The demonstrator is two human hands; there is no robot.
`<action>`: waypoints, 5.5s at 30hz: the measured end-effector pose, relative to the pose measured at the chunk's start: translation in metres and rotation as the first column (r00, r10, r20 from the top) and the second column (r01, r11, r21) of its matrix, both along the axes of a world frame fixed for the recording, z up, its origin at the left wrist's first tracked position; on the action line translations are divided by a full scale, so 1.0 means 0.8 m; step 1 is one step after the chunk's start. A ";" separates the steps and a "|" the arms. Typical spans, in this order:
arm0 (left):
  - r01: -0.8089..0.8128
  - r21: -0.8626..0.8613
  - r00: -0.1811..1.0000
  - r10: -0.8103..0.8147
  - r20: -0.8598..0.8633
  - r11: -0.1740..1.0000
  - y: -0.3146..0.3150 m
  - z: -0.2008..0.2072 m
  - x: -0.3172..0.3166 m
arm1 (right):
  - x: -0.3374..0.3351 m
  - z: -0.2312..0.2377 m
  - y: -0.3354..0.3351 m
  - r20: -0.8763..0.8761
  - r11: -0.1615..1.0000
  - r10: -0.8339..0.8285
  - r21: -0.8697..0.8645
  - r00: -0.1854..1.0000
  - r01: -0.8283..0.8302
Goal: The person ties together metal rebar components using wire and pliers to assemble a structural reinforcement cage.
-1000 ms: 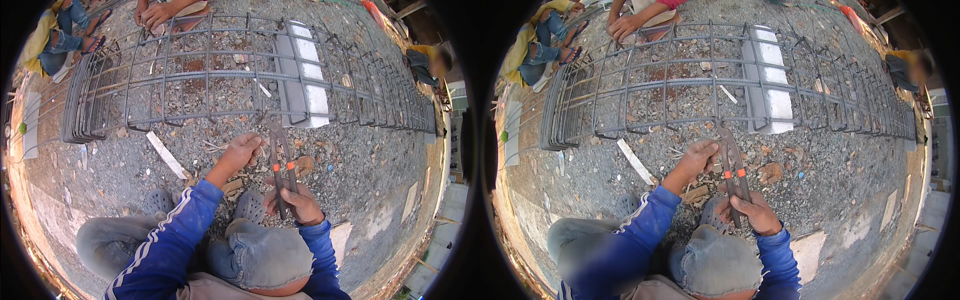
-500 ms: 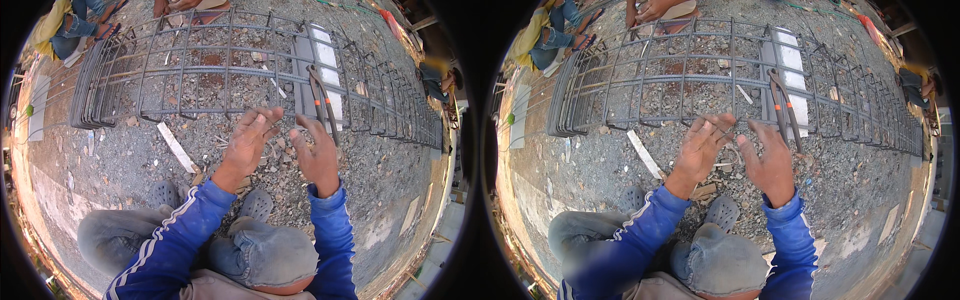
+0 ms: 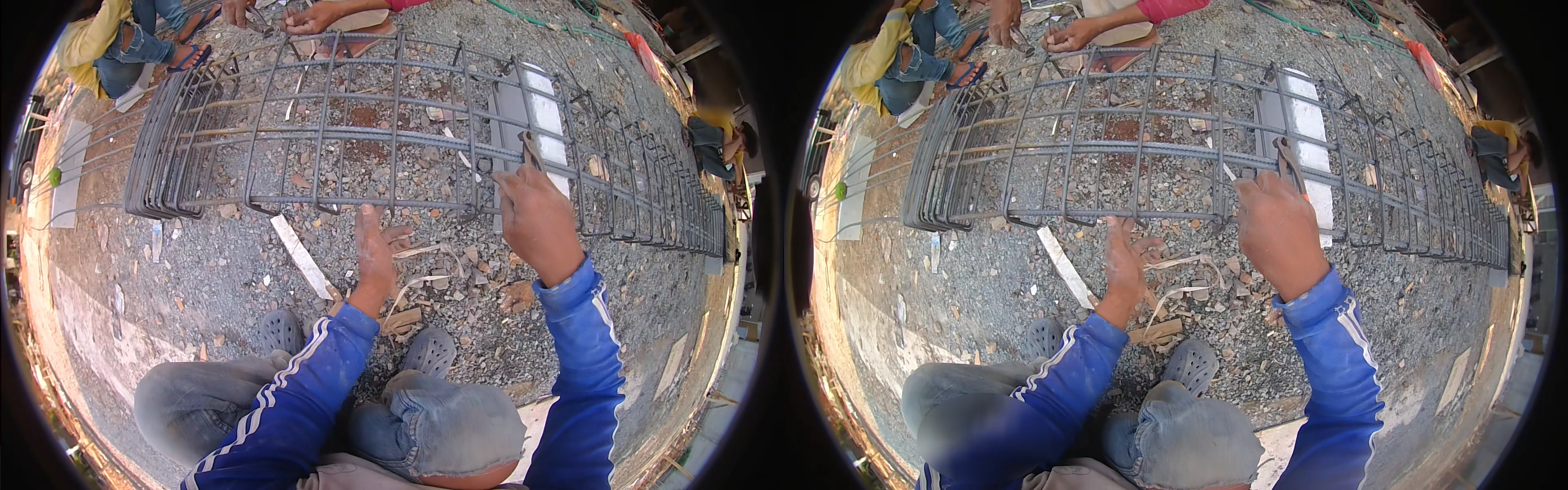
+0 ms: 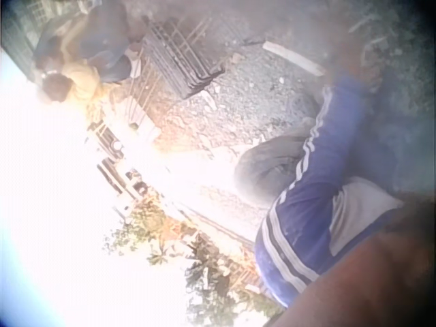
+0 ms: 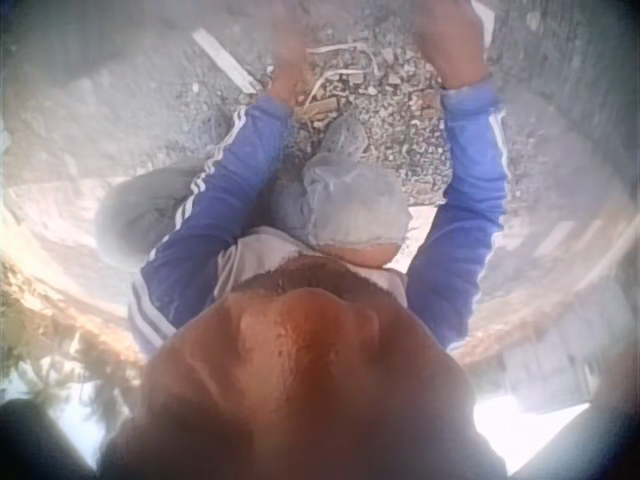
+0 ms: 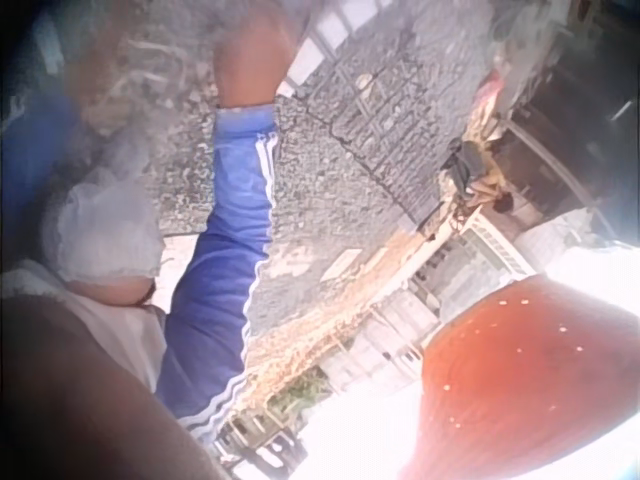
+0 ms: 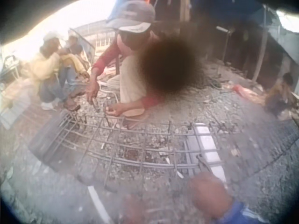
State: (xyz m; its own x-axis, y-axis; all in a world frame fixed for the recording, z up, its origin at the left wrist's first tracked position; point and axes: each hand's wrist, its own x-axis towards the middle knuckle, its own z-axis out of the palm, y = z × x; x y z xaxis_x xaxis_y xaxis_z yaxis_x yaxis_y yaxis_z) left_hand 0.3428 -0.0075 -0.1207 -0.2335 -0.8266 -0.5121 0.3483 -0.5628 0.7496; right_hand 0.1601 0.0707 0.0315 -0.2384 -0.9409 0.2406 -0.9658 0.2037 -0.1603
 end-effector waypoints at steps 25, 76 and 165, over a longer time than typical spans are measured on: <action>0.529 -0.259 0.804 -0.378 0.459 0.808 0.006 0.016 0.035 | 0.016 -0.075 -0.126 -0.015 0.802 0.499 0.388 0.867 -0.455; 0.871 -0.373 0.360 -0.103 0.927 -0.320 -0.181 0.112 0.031 | 0.150 -0.145 -0.068 0.330 0.875 -0.050 -0.440 0.943 0.200; 0.985 0.022 -0.094 -0.422 0.902 -0.172 -0.152 0.104 0.001 | 0.183 -0.171 0.147 0.802 0.867 -0.457 0.304 0.384 0.396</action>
